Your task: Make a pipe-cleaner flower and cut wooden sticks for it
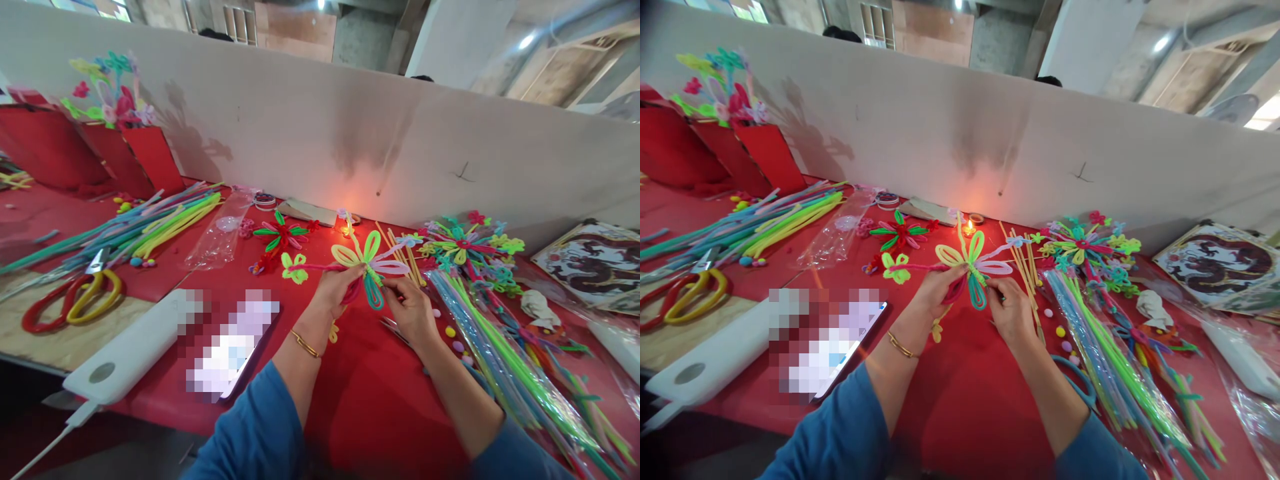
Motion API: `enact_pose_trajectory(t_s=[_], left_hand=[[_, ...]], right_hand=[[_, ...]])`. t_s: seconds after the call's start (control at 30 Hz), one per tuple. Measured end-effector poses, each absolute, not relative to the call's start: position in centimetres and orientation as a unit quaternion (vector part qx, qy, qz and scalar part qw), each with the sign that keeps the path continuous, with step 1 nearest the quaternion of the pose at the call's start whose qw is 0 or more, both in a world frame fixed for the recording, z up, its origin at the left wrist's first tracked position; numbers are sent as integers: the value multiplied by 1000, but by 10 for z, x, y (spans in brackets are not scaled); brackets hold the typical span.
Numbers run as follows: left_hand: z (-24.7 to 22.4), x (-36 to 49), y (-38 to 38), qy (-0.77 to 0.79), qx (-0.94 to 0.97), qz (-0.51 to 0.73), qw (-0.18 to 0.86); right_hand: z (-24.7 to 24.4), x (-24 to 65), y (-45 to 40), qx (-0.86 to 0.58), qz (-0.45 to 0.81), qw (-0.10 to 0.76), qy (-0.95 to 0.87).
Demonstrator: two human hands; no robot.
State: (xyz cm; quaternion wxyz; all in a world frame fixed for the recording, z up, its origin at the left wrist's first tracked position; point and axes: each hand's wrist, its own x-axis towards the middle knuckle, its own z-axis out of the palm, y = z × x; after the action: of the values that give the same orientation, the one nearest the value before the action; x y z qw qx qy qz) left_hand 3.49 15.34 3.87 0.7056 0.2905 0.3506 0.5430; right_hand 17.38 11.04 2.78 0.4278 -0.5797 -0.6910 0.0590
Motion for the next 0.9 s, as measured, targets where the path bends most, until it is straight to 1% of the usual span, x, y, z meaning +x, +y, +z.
enact_pose_trajectory(t_s=[0.27,0.5,0.67,0.73,0.83,0.9], left_hand=[[35,37,155,436,321,537,646],[36,38,154,424,321,552,642],[36,33,158,435,312,539,650],[37,33,156,429,307,526,667],[38,37,150,395,318,507,697],[37,41,147,380,341,496,703]], right_hand=[[25,174,109,-578,48,417,-700],[25,176,108,-583,86,405,-699],[29,194,106,-644,100,403,-642],[32,202,108,-645,183,399,-625],[35,207,113,-563,369,378,-635],[38,205,115,-532,432,376,-624]])
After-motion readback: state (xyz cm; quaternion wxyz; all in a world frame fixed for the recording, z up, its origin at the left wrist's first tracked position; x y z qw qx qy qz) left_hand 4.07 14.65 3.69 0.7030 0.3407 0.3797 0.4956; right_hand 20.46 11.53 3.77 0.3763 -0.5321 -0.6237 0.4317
